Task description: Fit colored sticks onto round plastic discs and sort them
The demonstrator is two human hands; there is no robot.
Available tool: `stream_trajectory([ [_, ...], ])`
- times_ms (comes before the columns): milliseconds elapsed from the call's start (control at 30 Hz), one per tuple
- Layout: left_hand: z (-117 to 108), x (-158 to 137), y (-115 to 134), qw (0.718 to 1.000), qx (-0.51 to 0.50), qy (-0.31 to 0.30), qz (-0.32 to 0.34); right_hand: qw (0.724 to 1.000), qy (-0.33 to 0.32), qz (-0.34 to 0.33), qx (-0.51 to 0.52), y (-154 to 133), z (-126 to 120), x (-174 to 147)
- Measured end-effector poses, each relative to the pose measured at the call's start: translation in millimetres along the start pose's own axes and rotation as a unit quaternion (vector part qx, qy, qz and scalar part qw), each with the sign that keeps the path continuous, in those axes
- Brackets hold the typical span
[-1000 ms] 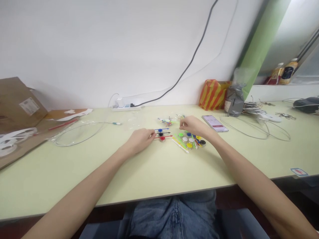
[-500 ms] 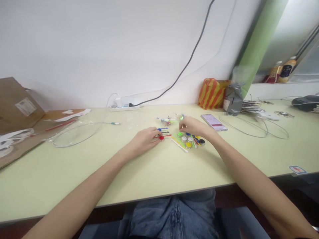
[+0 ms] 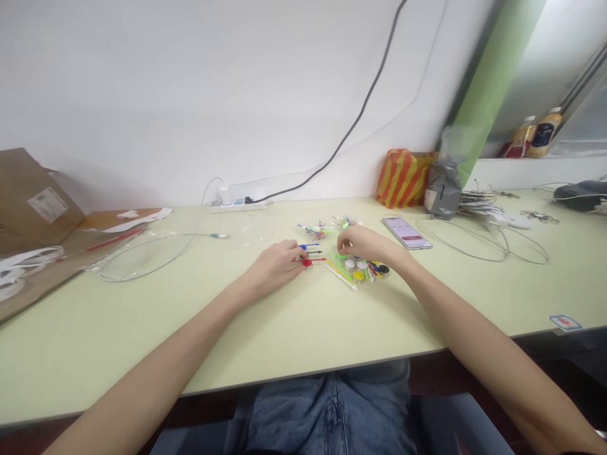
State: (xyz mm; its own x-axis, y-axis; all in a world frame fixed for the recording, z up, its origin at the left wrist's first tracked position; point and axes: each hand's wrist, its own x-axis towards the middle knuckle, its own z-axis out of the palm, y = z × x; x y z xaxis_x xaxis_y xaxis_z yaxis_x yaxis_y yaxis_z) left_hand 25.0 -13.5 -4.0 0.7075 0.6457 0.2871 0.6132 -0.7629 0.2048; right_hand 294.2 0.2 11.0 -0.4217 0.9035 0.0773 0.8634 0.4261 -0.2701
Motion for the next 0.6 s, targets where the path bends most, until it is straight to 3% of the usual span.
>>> stream_trajectory([
  [300, 0, 0, 2, 1.000, -0.012, 0.010, -0.006, 0.997, 0.030, 0.032, -0.067, -3, 8, 5],
  [400, 0, 1, 2, 1.000, 0.002, 0.022, -0.006, 0.994, 0.070, 0.043, -0.069, -5, 2, 4],
  [500, 1, 1, -1, 0.999, 0.021, 0.031, -0.007, 0.994, 0.103, -0.009, 0.018, -14, -6, -3],
  [600, 2, 0, -3, 0.999, 0.022, 0.036, 0.000, 0.981, 0.021, -0.124, 0.144, -33, -3, -11],
])
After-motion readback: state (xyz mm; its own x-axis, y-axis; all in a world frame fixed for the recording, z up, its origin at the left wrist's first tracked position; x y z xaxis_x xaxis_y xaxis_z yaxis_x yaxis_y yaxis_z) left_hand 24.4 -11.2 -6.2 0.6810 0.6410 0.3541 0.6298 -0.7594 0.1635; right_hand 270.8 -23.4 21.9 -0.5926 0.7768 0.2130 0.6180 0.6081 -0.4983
